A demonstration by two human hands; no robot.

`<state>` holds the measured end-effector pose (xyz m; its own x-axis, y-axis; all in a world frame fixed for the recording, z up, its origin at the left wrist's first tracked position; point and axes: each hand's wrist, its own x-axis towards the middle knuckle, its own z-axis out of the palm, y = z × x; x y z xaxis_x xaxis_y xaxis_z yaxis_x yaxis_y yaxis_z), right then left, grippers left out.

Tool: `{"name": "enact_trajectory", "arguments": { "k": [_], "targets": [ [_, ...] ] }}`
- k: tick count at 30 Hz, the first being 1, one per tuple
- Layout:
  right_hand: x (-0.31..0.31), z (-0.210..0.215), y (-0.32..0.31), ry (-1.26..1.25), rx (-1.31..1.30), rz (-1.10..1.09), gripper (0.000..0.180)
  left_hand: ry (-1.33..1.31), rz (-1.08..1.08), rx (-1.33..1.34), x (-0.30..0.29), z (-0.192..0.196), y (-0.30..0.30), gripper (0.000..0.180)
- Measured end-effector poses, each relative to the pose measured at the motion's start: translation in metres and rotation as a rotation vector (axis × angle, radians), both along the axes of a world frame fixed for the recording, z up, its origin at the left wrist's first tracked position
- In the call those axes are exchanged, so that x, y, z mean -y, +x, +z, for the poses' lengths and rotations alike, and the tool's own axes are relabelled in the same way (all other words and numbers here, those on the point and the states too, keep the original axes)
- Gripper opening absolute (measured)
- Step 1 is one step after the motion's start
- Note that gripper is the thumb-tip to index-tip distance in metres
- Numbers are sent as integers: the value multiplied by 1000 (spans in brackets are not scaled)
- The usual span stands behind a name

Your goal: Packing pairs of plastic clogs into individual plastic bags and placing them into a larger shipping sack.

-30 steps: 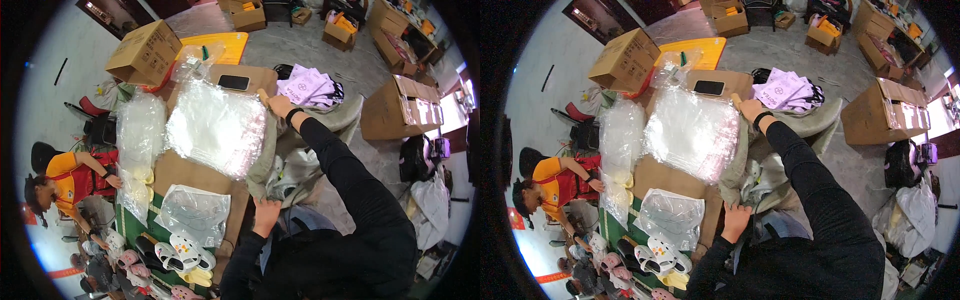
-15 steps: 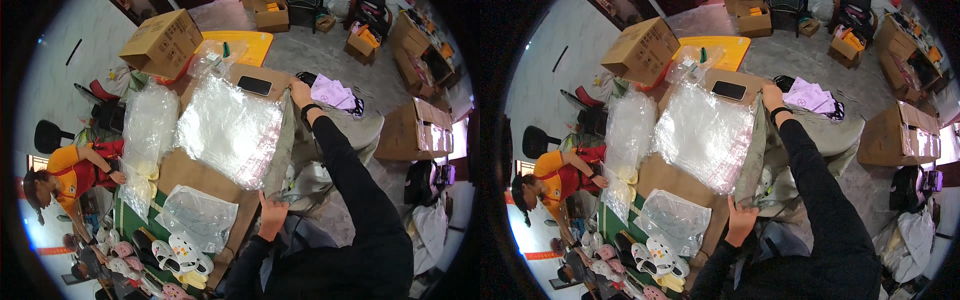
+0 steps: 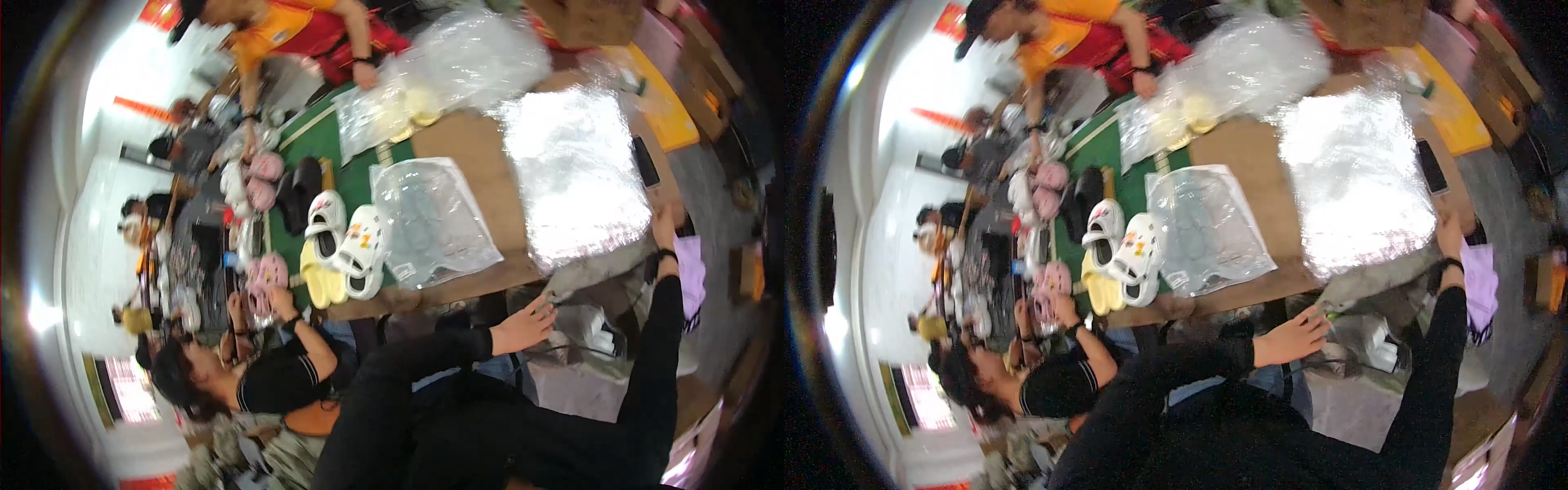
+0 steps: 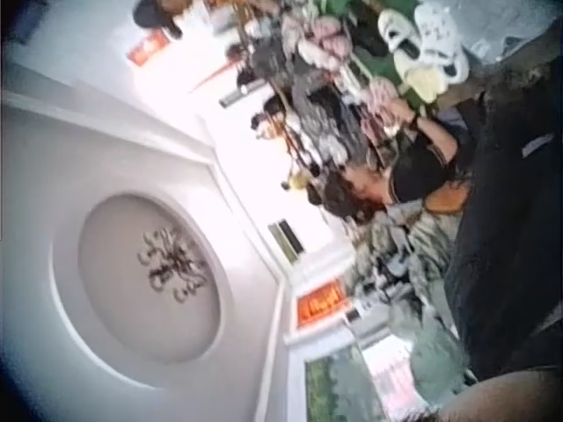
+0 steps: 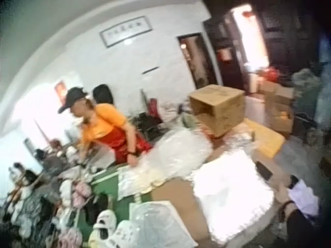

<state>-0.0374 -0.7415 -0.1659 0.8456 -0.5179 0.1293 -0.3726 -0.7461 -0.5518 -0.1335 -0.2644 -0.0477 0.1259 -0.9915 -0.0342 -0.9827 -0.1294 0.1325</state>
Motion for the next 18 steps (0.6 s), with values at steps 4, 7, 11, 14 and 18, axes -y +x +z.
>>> {"name": "enact_trajectory", "arguments": {
  "k": [4, 7, 11, 14, 18],
  "targets": [
    [-6, -4, -2, -27, -60, -9, 31, -24, 112, -178, -56, 25, 0, 30],
    [13, -7, -20, -199, -52, -21, 38, 69, 192, -135, -93, 46, 12, 29],
    [-11, 27, -8, -201, -404, -211, 62, -1, 440, -199, -150, 52, 20, 25],
    [2, 54, -8, -516, -340, -284, 59, -52, 723, -241, -184, 55, 40, 24],
    [-142, 156, 51, -390, -197, -149, 45, -113, 931, -260, -250, 59, 48, 23]
  ]
}}
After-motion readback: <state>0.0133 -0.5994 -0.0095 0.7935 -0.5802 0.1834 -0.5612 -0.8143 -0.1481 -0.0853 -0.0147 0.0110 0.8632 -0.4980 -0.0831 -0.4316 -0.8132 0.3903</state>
